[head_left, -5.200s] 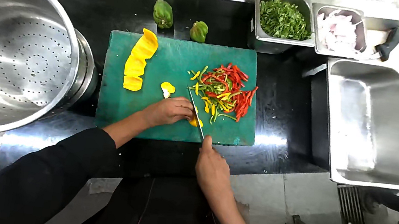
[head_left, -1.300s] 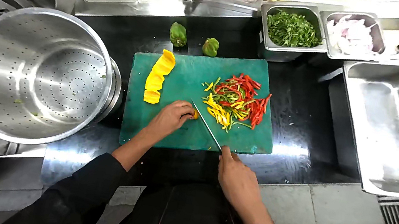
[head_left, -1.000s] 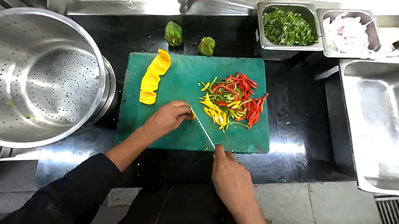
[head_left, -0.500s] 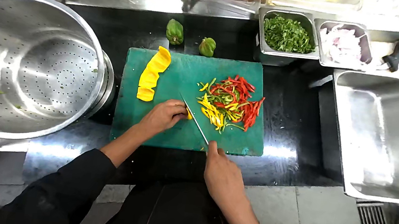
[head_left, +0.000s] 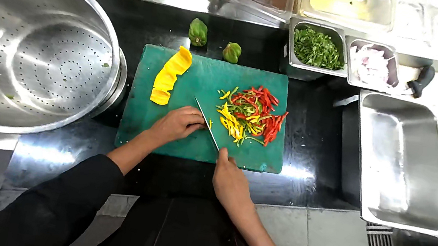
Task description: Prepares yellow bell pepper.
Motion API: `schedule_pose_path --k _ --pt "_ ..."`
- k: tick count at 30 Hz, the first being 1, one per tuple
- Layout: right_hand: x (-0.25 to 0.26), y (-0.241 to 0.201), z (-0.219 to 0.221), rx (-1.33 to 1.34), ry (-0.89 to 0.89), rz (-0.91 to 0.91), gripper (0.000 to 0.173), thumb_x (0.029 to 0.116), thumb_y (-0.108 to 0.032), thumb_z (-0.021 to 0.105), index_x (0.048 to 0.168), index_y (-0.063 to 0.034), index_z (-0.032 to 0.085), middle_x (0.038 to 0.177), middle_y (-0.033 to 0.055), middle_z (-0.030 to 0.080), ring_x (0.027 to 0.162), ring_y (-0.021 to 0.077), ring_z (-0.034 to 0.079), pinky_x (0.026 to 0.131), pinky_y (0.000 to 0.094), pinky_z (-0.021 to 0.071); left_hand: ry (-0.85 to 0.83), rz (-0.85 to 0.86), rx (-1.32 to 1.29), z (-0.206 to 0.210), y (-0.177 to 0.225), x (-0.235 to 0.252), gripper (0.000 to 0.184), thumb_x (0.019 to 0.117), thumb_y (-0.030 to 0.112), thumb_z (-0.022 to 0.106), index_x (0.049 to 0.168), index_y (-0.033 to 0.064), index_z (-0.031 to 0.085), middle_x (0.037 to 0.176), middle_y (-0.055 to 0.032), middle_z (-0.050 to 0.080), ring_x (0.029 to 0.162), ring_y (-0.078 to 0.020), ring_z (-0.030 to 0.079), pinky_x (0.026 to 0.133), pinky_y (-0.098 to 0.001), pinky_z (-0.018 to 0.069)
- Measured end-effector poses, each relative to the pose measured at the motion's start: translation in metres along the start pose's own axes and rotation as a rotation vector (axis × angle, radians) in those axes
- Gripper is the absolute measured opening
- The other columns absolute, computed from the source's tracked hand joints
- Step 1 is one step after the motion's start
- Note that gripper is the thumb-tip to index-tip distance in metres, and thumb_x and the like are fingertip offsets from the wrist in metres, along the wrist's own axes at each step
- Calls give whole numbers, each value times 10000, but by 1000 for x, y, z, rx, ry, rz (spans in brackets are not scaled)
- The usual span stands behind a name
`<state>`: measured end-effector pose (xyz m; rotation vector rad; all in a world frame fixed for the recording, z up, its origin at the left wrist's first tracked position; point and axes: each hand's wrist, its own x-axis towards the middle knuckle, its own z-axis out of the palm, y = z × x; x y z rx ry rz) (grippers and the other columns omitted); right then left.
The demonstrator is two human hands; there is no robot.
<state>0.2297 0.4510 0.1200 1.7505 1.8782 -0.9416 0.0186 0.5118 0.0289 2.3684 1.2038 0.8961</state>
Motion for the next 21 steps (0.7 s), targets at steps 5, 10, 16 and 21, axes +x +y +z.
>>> schedule_pose_path --k 5,10,16,21 --pt "-22 2 -13 -41 -43 -17 354 1123 -254 372 1440 -109 432 1214 198 631 1033 375 696 851 504 567 -11 11 -1 -3 1 0 74 892 52 718 934 0 750 1017 -156 727 1013 -282 703 948 -371 557" --pt "4 -2 3 15 -3 -28 331 1121 -243 383 1424 -112 412 1159 209 639 974 385 705 806 515 576 -7 30 -26 -1 -4 -2 89 912 83 702 944 23 760 1034 -131 731 1030 -255 699 955 -341 555" --pt "-11 -1 -12 -7 1 -58 339 1119 -262 399 1421 -113 437 1157 191 644 978 371 703 820 513 571 -31 -15 -114 -15 -8 -14 124 930 64 703 1029 11 756 1103 -141 726 1106 -255 689 1019 -364 536" --pt "-19 0 -9 -29 -68 -28 354 1129 -277 346 1432 -116 434 1199 190 640 1045 361 695 870 507 560 -21 8 -83 -10 -5 -13 91 931 57 690 982 28 759 1079 -120 731 1103 -246 683 1022 -352 527"
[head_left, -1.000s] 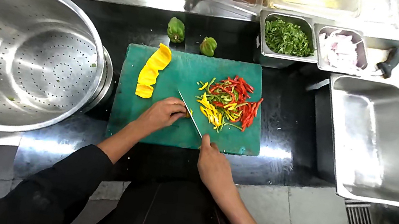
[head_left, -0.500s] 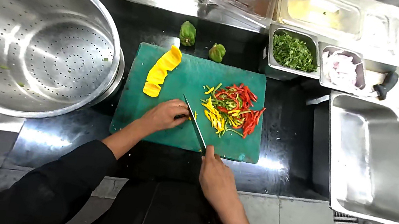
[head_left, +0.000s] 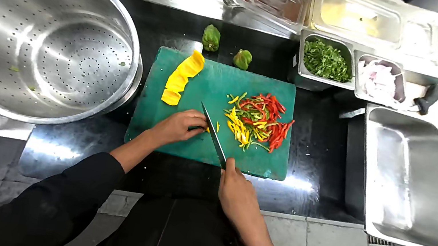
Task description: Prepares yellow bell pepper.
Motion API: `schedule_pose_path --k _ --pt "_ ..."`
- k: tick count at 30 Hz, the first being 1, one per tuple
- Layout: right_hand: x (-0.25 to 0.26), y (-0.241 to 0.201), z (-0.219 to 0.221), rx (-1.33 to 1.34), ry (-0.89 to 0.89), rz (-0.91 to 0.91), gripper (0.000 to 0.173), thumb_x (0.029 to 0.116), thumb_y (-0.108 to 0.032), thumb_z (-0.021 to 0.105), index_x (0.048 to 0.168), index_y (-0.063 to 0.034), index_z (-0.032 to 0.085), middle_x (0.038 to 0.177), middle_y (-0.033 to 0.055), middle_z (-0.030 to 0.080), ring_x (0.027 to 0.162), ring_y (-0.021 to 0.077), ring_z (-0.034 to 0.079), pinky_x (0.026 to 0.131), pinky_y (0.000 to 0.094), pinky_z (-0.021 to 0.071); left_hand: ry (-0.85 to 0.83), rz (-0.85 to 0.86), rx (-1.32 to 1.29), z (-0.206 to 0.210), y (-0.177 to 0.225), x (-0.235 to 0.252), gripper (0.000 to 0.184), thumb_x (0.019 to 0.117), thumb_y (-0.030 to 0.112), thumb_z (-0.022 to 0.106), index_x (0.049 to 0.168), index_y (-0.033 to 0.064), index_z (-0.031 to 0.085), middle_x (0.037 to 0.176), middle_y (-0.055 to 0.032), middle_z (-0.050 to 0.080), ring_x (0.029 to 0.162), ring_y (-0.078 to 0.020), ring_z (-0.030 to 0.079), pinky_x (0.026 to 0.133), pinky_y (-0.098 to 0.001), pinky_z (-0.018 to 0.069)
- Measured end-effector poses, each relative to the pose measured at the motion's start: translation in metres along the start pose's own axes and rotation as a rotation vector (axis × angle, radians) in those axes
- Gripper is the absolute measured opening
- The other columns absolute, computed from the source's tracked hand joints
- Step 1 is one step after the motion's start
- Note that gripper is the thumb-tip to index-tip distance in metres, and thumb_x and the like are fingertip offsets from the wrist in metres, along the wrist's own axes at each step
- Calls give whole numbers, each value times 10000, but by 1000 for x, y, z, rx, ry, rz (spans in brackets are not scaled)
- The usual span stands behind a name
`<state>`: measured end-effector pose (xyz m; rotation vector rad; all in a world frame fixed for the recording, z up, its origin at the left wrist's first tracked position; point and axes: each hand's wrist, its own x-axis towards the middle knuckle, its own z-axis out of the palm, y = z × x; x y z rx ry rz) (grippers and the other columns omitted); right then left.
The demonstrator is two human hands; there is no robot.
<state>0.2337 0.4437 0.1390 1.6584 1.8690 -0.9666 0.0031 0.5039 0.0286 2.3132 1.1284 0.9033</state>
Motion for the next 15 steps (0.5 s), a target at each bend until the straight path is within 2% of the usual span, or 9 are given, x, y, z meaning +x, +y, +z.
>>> schedule_pose_path --k 5,9,11,13,15 --pt "0 0 5 30 5 2 333 1126 -272 354 1405 -114 442 1179 181 649 1039 356 698 861 498 564 -7 -4 34 1 1 1 88 928 70 696 970 19 754 1075 -137 727 1091 -264 685 1009 -361 531" --pt "2 6 4 89 23 19 321 1125 -271 366 1386 -108 455 1154 180 658 1029 357 698 865 502 561 67 -37 60 7 2 -1 84 876 70 709 935 13 727 1039 -143 712 1040 -270 681 958 -365 550" --pt "1 12 2 126 20 2 314 1127 -278 363 1368 -105 465 1127 175 664 1029 351 697 868 507 557 137 -113 15 10 6 -4 79 868 67 698 918 7 709 1039 -140 703 1017 -229 684 933 -337 563" --pt "-4 16 0 166 -2 -25 320 1128 -283 356 1361 -100 477 1114 173 666 1036 342 689 883 504 544 231 -217 -70 12 12 -6 84 854 52 697 916 -4 707 1038 -134 707 946 -163 701 860 -288 590" --pt "-9 17 -1 183 -24 -50 336 1129 -292 347 1369 -97 478 1115 168 666 1043 338 684 894 504 536 303 -272 -96 13 18 -6 86 840 38 707 911 -10 703 1033 -134 713 929 -151 710 837 -280 600"
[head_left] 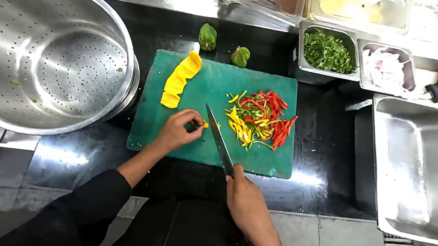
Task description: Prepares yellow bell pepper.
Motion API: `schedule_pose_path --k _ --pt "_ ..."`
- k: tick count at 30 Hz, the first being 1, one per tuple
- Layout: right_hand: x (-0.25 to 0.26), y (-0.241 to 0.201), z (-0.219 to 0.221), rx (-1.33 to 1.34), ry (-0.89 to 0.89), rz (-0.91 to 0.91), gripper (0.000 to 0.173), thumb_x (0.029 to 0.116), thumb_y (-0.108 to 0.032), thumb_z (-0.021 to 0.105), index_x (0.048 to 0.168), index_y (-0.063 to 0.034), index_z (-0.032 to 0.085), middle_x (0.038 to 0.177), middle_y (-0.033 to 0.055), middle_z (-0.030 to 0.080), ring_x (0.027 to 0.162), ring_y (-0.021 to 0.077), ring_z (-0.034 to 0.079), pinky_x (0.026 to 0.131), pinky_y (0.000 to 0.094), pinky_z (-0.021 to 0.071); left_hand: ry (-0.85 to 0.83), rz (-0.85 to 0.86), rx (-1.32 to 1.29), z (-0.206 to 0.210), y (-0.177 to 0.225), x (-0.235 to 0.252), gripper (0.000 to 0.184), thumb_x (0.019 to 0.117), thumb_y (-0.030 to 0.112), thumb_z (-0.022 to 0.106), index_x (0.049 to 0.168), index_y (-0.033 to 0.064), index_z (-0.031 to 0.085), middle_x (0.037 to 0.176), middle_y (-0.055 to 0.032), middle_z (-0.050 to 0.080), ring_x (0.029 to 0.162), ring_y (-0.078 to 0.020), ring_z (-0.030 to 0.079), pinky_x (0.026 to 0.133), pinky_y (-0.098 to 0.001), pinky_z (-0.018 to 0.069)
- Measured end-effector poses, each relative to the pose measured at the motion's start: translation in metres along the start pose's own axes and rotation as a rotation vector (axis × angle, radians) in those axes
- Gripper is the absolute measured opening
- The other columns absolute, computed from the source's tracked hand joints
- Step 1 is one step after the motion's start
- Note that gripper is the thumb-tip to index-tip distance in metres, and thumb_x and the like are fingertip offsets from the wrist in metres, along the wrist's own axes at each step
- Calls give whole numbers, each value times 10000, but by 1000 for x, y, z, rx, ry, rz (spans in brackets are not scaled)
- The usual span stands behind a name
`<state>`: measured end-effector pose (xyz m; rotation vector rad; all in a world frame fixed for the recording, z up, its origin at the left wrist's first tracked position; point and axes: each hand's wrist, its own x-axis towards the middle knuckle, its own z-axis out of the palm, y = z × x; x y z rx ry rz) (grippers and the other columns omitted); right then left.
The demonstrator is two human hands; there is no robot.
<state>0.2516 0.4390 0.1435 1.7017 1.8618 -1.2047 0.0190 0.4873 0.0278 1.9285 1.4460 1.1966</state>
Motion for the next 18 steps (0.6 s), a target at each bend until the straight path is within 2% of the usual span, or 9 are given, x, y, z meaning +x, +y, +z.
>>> schedule_pose_path --k 3,5,9,15,18 --pt "-4 -4 2 -7 -11 -12 347 1130 -308 336 1373 -107 481 1120 162 670 1044 335 687 887 501 540 2 62 107 2 0 -5 65 842 50 724 888 4 727 1009 -139 722 1029 -237 695 940 -351 566" --pt "-1 -5 6 -19 -23 -10 354 1131 -306 337 1392 -108 472 1143 169 667 1059 343 684 897 502 539 -9 108 175 5 -3 -11 54 852 72 722 872 25 740 984 -125 734 1047 -267 689 977 -380 542" --pt "7 1 11 -29 -39 4 374 1129 -298 342 1432 -115 463 1186 180 667 1090 359 680 912 523 537 -18 88 146 2 -6 -15 58 866 66 720 906 43 755 1015 -101 735 1064 -222 689 987 -348 544" --pt "13 13 6 -22 -33 0 354 1127 -304 359 1410 -131 483 1113 174 682 1056 365 683 889 543 533 -40 63 115 -4 -10 -18 68 903 93 737 947 64 781 1049 -66 751 1092 -203 672 1033 -347 496" --pt "12 15 2 -62 -44 16 352 1129 -304 353 1414 -144 484 1133 174 680 1061 365 684 887 540 534 -60 36 106 -5 -7 -17 67 904 70 733 952 49 776 1066 -82 740 1080 -199 678 1007 -333 523"
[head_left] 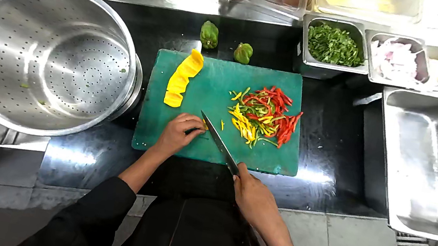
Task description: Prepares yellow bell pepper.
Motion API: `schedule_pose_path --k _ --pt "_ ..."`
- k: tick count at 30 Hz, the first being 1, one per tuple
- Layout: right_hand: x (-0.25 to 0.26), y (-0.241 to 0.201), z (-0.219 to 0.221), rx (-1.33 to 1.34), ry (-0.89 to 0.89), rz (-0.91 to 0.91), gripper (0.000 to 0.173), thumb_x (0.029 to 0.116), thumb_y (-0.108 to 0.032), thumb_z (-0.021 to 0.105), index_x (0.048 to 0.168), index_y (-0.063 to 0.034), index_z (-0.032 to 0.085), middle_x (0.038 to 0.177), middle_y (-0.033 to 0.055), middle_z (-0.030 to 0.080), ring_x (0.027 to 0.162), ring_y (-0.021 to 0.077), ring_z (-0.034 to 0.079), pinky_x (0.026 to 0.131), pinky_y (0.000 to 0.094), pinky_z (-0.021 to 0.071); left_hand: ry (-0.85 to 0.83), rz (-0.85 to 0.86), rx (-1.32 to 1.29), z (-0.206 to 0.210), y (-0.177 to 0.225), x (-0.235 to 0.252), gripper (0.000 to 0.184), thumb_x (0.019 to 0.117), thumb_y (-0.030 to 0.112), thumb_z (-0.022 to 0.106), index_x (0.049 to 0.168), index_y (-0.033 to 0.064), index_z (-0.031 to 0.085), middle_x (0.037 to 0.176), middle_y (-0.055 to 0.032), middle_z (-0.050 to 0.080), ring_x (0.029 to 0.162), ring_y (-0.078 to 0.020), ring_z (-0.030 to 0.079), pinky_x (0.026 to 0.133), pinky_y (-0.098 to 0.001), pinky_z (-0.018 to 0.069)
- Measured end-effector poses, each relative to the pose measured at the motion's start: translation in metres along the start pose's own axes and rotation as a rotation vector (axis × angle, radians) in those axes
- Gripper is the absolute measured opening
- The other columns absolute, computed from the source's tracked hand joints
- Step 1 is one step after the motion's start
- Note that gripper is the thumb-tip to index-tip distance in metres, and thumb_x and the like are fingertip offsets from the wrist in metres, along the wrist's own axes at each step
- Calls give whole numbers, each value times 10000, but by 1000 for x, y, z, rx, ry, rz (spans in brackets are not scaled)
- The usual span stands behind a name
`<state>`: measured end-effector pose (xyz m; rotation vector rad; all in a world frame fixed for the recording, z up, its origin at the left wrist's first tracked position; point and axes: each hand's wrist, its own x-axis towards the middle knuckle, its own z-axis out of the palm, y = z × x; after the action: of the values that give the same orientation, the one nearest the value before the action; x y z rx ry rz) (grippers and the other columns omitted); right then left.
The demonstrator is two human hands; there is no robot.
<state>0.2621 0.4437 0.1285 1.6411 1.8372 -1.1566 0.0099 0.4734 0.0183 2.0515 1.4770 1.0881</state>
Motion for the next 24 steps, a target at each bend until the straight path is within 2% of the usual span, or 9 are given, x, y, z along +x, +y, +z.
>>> schedule_pose_path --k 6,11,14,17,20,22,24 --pt "-7 -16 -2 -107 -14 73 372 1131 -291 320 1462 -169 438 1246 183 647 1092 373 685 890 531 550 -16 5 17 -1 1 1 64 897 48 736 950 36 770 1076 -106 733 1068 -209 692 978 -332 550" --pt "21 -25 6 -73 54 8 347 1120 -280 382 1440 -160 441 1169 186 665 1024 378 699 835 533 564 -28 20 17 -2 2 2 64 885 46 739 940 34 768 1062 -104 738 1062 -209 696 972 -334 556" --pt "19 -23 15 -121 113 -12 351 1109 -224 383 1450 -168 442 1197 195 646 976 383 707 796 520 575 10 17 34 -5 3 -3 56 855 59 737 905 47 759 1029 -91 733 1039 -201 691 952 -332 560" --pt "8 -10 28 -194 176 -30 375 1080 -132 382 1442 -147 479 1252 232 609 1033 411 686 810 508 570 87 -85 17 -14 5 -14 71 848 90 743 898 39 745 1031 -89 730 1050 -190 691 949 -349 565" --pt "4 2 34 -211 230 -72 404 1075 -150 433 1473 -134 500 1285 244 602 1125 417 650 896 512 546 187 -266 -138 -22 10 -26 109 845 89 741 927 18 734 1082 -91 719 1095 -166 683 981 -355 563" --pt "5 8 38 -209 278 -98 433 1065 -176 484 1497 -150 501 1267 232 611 1137 410 642 934 507 534 272 -334 -279 -25 14 -30 109 831 27 721 937 16 700 1074 -63 688 1021 -121 683 902 -300 597" --pt "10 15 45 -188 383 -157 415 1042 -167 543 1456 -138 555 1194 234 643 1081 414 664 906 503 550 328 -378 -391 -28 18 -32 131 842 -26 695 965 13 673 1107 -58 670 994 -108 678 874 -281 599"
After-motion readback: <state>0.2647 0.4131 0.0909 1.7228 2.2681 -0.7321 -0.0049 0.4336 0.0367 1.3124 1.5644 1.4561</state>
